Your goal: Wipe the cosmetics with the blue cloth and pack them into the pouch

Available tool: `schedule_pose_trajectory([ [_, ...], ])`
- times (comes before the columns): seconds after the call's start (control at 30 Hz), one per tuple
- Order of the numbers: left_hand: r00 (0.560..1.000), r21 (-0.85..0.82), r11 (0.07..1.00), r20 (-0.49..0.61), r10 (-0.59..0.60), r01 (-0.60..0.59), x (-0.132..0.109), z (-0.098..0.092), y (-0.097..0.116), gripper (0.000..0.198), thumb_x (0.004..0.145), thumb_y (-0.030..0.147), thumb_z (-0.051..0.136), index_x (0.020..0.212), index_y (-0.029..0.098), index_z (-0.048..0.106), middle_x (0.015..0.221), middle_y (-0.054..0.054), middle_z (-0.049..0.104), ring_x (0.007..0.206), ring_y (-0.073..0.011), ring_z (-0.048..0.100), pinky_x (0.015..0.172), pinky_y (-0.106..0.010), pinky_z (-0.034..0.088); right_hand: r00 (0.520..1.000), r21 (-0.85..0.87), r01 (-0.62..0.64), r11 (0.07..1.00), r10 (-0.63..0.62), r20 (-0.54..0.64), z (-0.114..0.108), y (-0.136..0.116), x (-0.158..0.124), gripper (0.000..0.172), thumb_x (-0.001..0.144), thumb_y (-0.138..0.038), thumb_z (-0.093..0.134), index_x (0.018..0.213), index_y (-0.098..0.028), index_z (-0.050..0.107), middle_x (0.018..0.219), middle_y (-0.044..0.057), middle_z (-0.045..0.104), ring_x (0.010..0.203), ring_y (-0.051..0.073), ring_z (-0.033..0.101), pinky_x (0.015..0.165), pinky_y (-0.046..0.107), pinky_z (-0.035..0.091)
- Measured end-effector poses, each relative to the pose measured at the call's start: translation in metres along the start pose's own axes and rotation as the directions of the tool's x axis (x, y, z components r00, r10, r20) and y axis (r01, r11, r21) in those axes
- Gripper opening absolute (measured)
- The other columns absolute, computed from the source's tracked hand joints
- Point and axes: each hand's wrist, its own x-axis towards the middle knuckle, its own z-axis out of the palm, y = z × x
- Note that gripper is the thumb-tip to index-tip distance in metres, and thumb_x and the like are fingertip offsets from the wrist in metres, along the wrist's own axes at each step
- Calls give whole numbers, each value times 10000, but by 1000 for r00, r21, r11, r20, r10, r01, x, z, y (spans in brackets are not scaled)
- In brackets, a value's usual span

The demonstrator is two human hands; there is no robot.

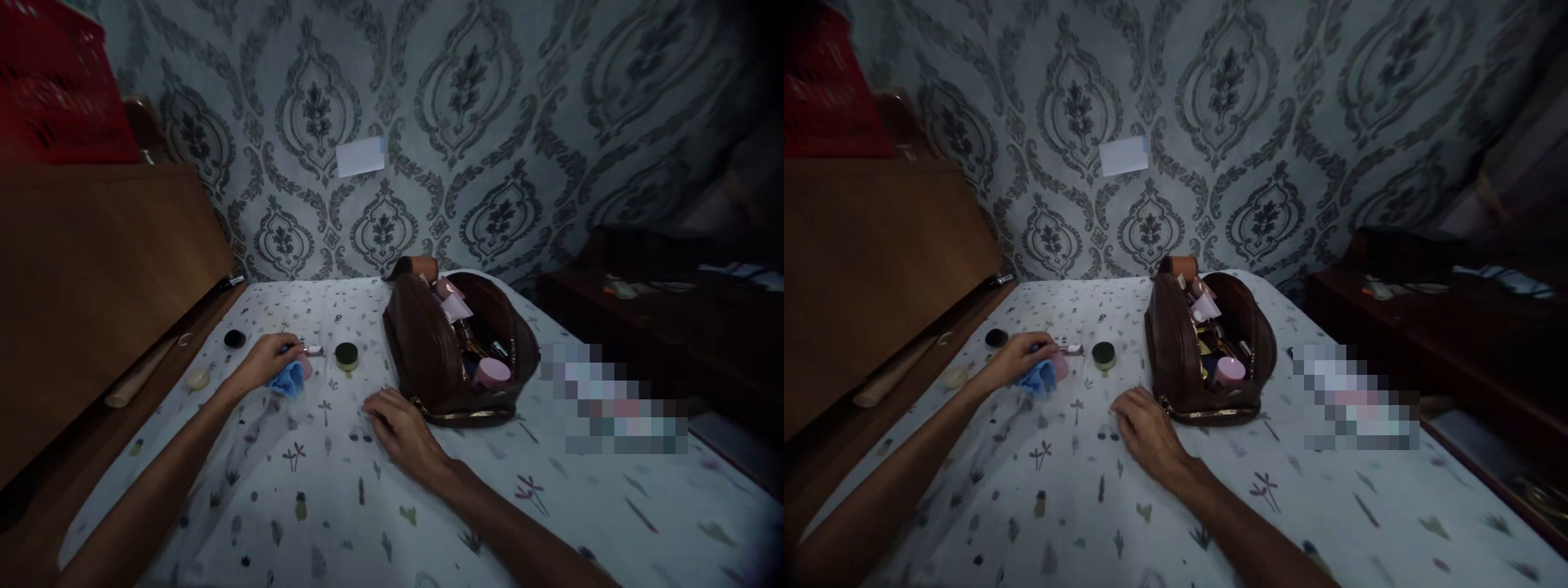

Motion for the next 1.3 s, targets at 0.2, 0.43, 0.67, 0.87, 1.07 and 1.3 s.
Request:
schedule_pose_trajectory([
  [0.2, 986, 56, 994, -142, -84, 92, -16, 25, 2, 353, 929, 441, 482, 1178, 215, 592, 1158, -94, 622, 1082, -293, 571, 892, -391, 456, 1000, -5, -9, 1000, 9, 2, 1, 1, -1, 212, 889, -59, 478, 897, -199, 637, 859, 56, 664, 839, 201, 602, 746, 330, 503],
  [0.43, 975, -6, 997, -206, -83, 83, -26, 40, 13, 253, 878, 338, 594, 1121, 274, 573, 1162, -38, 600, 1038, -245, 600, 862, -350, 463, 1000, 18, -14, 1000, 14, -17, 1, 0, -1, 222, 872, -50, 479, 913, -197, 642, 868, 59, 671, 866, 205, 622, 778, 342, 522],
  [0.67, 996, -566, 824, -73, -58, 7, -31, 54, 40, 289, 809, 420, 664, 1006, 220, 592, 1055, -38, 636, 980, -224, 602, 842, -321, 496, 993, 118, -117, 986, 115, 24, 9, -1, 7, 538, 854, -168, 592, 1380, -234, 500, 1297, 118, 615, 1140, 241, 610, 954, 423, 530],
  [0.87, 994, -675, 731, -38, 103, -102, -39, 78, 66, 316, 879, 437, 618, 1095, 210, 572, 1090, -62, 644, 1077, -244, 602, 969, -366, 470, 993, 276, -112, 955, 117, 0, 21, -3, 12, 644, 805, -210, 671, 1413, -222, 458, 1364, 119, 593, 1250, 264, 576, 1065, 437, 458],
  [1.07, 976, -392, 909, 101, 195, -141, -53, 59, 54, 549, 826, 550, 675, 1259, 249, 520, 1369, -114, 519, 1255, -312, 510, 1022, -424, 453, 924, 218, -356, 909, 377, -63, 20, -1, 6, 713, 681, -213, 764, 1331, -206, 471, 1243, 96, 638, 1123, 262, 628, 964, 405, 496],
  [1.3, 915, -342, 921, 281, 288, -185, -58, 32, 41, 299, 882, 505, 601, 1050, 267, 665, 1074, -62, 622, 968, -232, 600, 814, -315, 507, 907, 207, -404, 891, 419, -33, 17, -6, 8, 502, 665, -206, 751, 1112, -213, 521, 1036, 26, 650, 937, 215, 628, 831, 339, 492],
])
